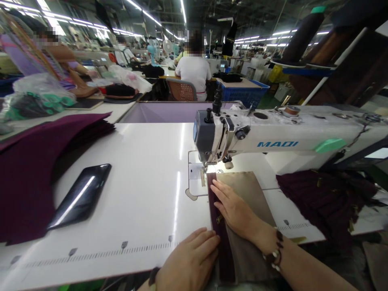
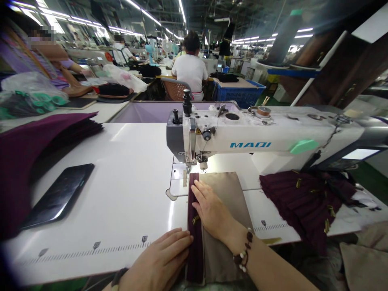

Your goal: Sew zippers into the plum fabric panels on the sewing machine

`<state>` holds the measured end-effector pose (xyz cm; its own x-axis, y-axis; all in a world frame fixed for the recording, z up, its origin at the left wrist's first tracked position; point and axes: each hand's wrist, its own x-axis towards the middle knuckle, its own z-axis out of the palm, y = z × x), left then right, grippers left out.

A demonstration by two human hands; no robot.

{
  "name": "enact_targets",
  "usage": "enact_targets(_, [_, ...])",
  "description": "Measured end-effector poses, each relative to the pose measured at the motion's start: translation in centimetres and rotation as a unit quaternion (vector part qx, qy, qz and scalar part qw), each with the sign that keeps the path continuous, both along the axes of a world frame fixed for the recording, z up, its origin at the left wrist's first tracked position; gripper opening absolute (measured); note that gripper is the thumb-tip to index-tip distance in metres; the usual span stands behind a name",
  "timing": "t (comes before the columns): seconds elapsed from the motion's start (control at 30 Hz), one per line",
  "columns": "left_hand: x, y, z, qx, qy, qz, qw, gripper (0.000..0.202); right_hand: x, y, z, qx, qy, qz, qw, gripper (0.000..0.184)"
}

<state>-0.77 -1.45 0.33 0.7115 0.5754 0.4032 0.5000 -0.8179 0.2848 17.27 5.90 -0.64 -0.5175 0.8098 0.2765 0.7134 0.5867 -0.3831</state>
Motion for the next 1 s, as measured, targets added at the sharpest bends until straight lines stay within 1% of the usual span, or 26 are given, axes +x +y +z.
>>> enact_targets(0.1, [0.0,0.1,0.0,0.002,0.002,-0.018,1.0,0.026,0.0,0.0,0.0,0.0,-0.001,-0.005,1.0,0.041])
enact_targets(0.17, [0.0,0.1,0.4,-0.002,-0.001,-0.023,1.0,0.025,-0.1,-0.1,-0.1,0.003,-0.011,-0.013,1.0,0.041])
enact_targets(0.23, [-0.1,0.1,1.3,-0.027,-0.011,-0.025,0.999,0.022,-0.2,-0.1,-0.1,0.004,-0.04,-0.023,0.999,0.042])
enact_targets(0.3, [-0.3,0.6,2.5,-0.07,-0.02,-0.029,0.997,0.02,-0.2,-0.1,-0.1,0.0,-0.074,-0.033,0.997,0.043])
enact_targets(0.37, [-0.6,1.7,3.6,-0.109,-0.017,-0.017,0.994,0.02,-0.2,-0.1,0.0,-0.006,-0.097,-0.037,0.995,0.044])
enact_targets(0.4, [-0.7,2.6,4.0,-0.116,-0.013,-0.002,0.993,0.022,-0.2,0.0,0.0,-0.008,-0.102,-0.036,0.994,0.044])
enact_targets(0.47, [-0.7,5.0,4.2,-0.108,0.002,0.031,0.994,0.024,-0.1,0.0,0.0,-0.01,-0.108,-0.031,0.994,0.044])
enact_targets(0.5, [-0.7,6.3,4.0,-0.093,0.013,0.04,0.995,0.023,-0.1,0.0,0.0,-0.009,-0.109,-0.029,0.994,0.044])
enact_targets(0.57, [-0.5,8.8,3.1,-0.056,0.028,0.052,0.997,0.022,-0.1,0.0,-0.1,-0.007,-0.11,-0.027,0.994,0.045])
enact_targets(0.63, [-0.3,10.5,2.0,-0.028,0.035,0.053,0.998,0.021,0.0,0.0,-0.3,-0.002,-0.108,-0.026,0.994,0.045])
enact_targets(0.67, [-0.2,11.1,1.4,-0.021,0.037,0.053,0.998,0.021,0.0,0.0,-0.3,0.001,-0.105,-0.026,0.994,0.046])
enact_targets(0.73, [-0.1,11.5,0.6,-0.017,0.039,0.056,0.998,0.023,0.0,0.1,-0.3,0.003,-0.099,-0.024,0.995,0.046])
enact_targets(0.8, [-0.2,11.4,0.3,-0.013,0.041,0.059,0.997,0.025,-0.1,0.2,-0.1,-0.002,-0.094,-0.017,0.995,0.047])
enact_targets(1.0, [-0.6,11.5,0.0,-0.005,0.05,0.08,0.996,0.029,-0.3,1.6,0.3,-0.014,-0.076,0.002,0.997,0.048])
